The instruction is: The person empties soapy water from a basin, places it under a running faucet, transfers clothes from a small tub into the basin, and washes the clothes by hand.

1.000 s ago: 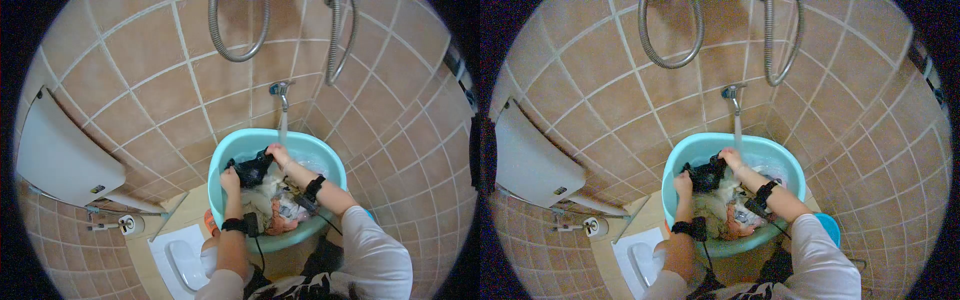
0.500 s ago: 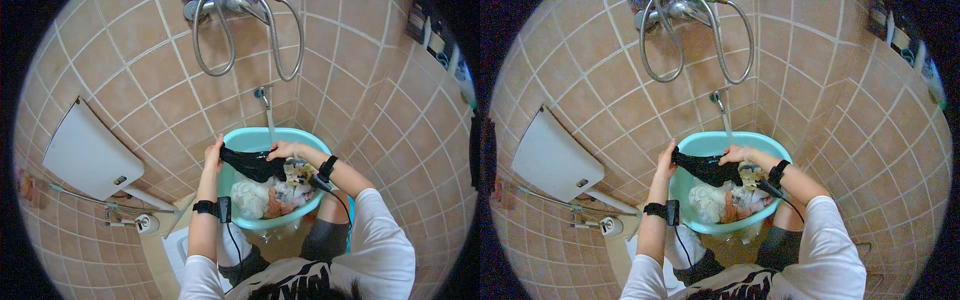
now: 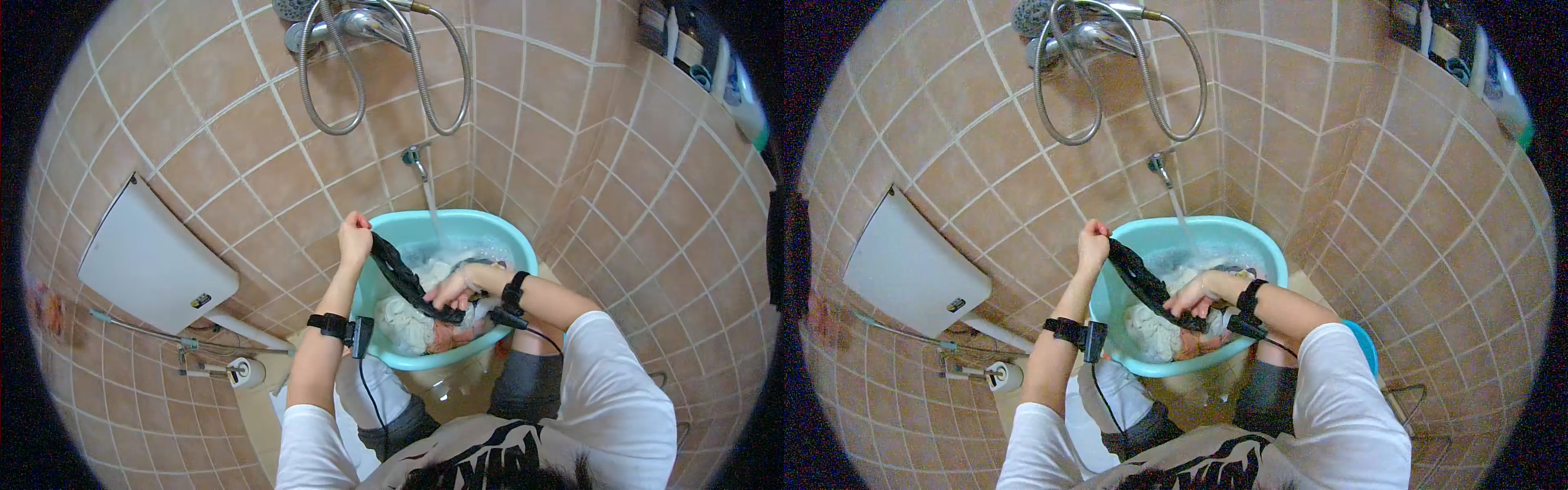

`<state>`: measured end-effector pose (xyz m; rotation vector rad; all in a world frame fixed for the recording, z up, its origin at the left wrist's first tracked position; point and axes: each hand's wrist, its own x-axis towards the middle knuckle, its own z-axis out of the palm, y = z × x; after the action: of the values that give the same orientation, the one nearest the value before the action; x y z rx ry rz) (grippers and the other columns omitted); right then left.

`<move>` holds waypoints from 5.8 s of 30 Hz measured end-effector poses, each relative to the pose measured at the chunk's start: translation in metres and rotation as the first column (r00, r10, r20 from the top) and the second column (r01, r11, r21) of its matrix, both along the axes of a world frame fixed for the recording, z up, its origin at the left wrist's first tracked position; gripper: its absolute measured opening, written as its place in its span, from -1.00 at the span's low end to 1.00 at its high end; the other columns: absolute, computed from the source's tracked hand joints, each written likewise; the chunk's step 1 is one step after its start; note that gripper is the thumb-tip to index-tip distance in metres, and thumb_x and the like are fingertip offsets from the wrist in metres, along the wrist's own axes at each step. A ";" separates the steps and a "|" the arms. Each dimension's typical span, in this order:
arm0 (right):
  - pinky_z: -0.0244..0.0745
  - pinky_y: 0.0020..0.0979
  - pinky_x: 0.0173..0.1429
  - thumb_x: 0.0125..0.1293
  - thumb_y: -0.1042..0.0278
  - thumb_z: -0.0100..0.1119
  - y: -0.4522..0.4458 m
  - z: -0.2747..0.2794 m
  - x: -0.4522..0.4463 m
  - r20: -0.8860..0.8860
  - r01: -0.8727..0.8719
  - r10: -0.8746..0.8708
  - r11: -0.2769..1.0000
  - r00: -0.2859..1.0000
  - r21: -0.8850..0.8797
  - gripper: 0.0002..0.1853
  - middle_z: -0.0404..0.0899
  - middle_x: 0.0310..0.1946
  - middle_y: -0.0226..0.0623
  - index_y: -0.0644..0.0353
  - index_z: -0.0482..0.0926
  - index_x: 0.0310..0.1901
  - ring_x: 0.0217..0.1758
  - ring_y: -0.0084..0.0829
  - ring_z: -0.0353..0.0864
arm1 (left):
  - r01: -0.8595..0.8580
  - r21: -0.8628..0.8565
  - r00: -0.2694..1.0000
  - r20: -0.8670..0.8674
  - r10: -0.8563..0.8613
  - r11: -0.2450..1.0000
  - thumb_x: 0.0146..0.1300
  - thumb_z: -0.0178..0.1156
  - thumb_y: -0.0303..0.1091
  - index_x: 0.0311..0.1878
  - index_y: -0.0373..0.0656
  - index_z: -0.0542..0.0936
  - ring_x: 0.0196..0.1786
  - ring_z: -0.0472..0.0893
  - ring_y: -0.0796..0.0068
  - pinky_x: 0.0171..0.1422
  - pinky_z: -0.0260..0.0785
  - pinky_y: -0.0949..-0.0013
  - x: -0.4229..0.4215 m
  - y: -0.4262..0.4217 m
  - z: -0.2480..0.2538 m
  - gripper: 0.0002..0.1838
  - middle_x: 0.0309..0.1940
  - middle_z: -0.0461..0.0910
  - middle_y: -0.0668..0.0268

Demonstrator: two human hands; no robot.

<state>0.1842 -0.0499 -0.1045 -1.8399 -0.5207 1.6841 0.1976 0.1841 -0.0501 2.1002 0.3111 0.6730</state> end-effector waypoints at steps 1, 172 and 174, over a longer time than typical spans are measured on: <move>0.30 -0.55 -0.64 0.04 0.25 0.12 -0.004 -0.006 -0.002 -0.004 0.005 -0.005 1.000 1.000 0.001 -0.35 0.40 -0.59 -0.59 -0.06 0.21 0.24 -0.70 -0.64 0.28 | 0.097 0.035 0.995 -0.018 -0.096 0.995 -0.05 0.00 -0.51 -0.53 -0.23 0.46 -0.42 0.54 0.10 -0.32 0.34 0.16 -0.003 0.000 0.005 -0.95 -0.55 0.54 0.07; 0.41 -0.25 -0.05 -0.12 0.37 0.24 0.037 0.025 -0.062 0.181 0.351 -0.970 0.116 -0.160 0.929 -0.70 0.50 -0.30 -0.17 0.16 0.46 -0.28 -0.16 -0.15 0.49 | 0.112 -0.982 0.928 0.159 -0.337 -0.155 0.25 0.00 0.06 -0.14 -0.17 0.48 -0.20 0.54 0.35 -0.08 0.41 0.30 -0.063 -0.106 -0.070 -0.56 -0.26 0.54 0.25; 0.37 -0.27 0.02 -0.11 0.39 0.22 0.027 0.026 -0.055 0.359 -0.038 -0.929 0.363 -0.088 0.931 -0.77 0.48 -0.26 -0.18 0.18 0.47 -0.35 -0.05 -0.21 0.44 | 0.059 -0.994 0.886 0.095 -0.455 -0.091 0.24 0.02 0.03 -0.21 -0.15 0.48 -0.26 0.51 0.39 -0.14 0.37 0.33 -0.063 -0.102 -0.052 -0.61 -0.33 0.52 0.28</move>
<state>0.1293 -0.0226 -0.0781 -1.7234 -0.6001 -0.6425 0.1349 0.0820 -0.1016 0.6261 0.3530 -0.2330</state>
